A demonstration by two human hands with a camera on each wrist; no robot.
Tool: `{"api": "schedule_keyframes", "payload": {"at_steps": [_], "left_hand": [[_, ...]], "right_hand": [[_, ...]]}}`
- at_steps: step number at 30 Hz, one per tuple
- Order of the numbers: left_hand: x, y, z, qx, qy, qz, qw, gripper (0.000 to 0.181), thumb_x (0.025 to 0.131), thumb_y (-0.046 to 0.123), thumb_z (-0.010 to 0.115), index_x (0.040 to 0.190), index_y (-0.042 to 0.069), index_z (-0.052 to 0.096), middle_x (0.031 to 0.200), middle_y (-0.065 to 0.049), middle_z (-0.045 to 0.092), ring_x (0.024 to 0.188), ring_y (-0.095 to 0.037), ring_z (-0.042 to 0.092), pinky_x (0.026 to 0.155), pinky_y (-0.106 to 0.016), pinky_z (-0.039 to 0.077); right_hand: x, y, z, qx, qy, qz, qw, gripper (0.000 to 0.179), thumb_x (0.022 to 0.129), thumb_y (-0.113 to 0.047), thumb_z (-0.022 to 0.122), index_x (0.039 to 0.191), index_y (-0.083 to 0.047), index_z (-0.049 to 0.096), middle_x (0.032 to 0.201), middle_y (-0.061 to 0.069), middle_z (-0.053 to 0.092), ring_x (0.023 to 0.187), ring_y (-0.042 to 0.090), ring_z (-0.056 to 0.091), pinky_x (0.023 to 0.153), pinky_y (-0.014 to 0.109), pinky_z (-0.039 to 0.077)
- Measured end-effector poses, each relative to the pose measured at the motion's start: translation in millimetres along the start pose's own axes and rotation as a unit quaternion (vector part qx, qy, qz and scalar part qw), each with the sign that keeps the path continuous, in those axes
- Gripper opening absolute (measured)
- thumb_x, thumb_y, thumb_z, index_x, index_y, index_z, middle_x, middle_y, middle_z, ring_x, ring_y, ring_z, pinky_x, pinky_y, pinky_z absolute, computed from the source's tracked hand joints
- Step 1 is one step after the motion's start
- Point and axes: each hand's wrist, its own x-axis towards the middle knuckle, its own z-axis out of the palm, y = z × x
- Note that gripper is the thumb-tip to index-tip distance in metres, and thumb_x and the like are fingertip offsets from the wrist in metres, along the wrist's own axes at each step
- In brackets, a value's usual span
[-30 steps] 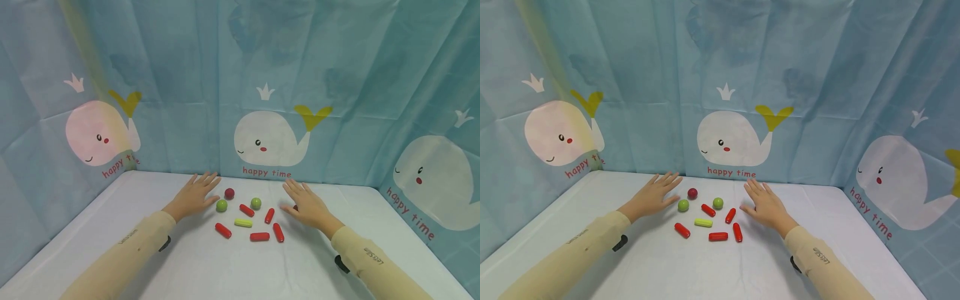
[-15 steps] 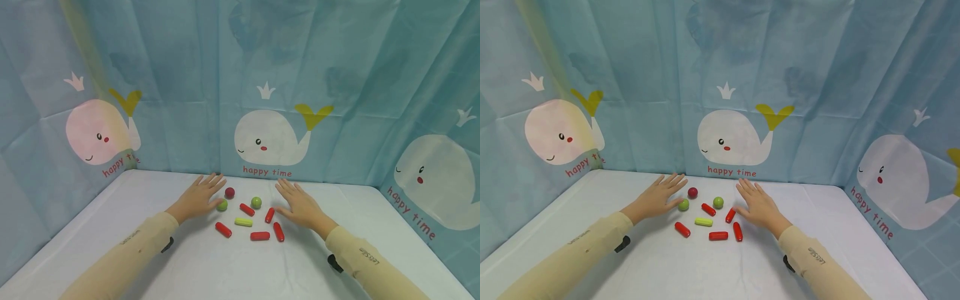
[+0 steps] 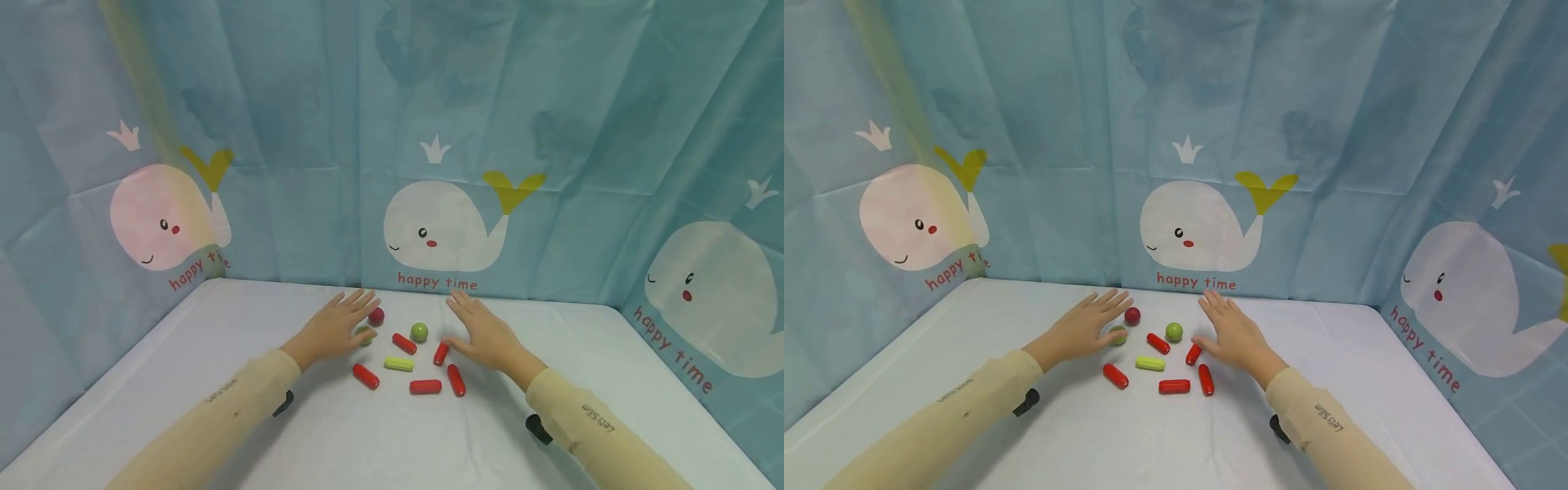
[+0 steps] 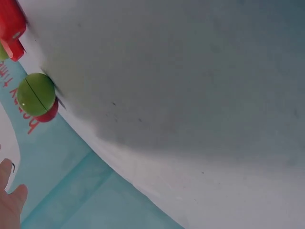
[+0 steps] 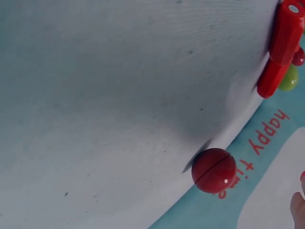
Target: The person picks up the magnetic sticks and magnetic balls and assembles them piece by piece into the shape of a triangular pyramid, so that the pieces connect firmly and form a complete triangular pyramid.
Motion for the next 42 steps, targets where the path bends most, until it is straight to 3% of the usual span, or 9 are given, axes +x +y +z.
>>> {"api": "schedule_keyframes", "payload": {"at_steps": [12,25,38,42], "left_hand": [[1.9,16.4,-4.7,-0.035,-0.034,0.016,0.9987,0.066,0.097,0.048,0.056,0.153,0.016,0.040,0.160,-0.007,0.038,0.150,-0.029,0.032,0.122,-0.051,0.027],[2.0,26.5,-4.6,-0.056,-0.041,0.030,0.9971,0.061,0.094,0.047,0.063,0.145,0.015,0.052,0.155,-0.008,0.046,0.146,-0.028,0.039,0.120,-0.048,0.032],[-0.3,40.9,-6.3,-0.149,-0.030,-0.011,0.9884,0.053,0.087,0.042,0.074,0.130,0.012,0.065,0.135,-0.007,0.064,0.130,-0.026,0.056,0.104,-0.045,0.051],[0.6,43.2,-4.4,-0.201,-0.041,-0.046,0.9776,0.052,0.086,0.041,0.076,0.129,0.013,0.066,0.126,-0.006,0.068,0.119,-0.024,0.062,0.097,-0.041,0.056]], "right_hand": [[5.5,-12,-3,0.087,-0.030,0.063,0.9938,0.079,0.089,-0.042,0.070,0.155,-0.014,0.035,0.165,0.011,0.026,0.150,0.036,0.029,0.113,0.061,0.036],[8.7,-8,2,0.159,-0.016,0.098,0.9823,0.074,0.089,-0.033,0.072,0.152,-0.012,0.039,0.163,0.012,0.029,0.147,0.039,0.034,0.111,0.061,0.038],[14.4,-8,9,0.218,-0.003,0.155,0.9635,0.065,0.088,-0.032,0.073,0.146,-0.013,0.050,0.154,0.011,0.046,0.143,0.038,0.041,0.107,0.059,0.044],[16.9,-10,9,0.258,-0.005,0.184,0.9483,0.062,0.088,-0.034,0.073,0.142,-0.012,0.054,0.147,0.013,0.054,0.139,0.038,0.046,0.105,0.055,0.047]]}}
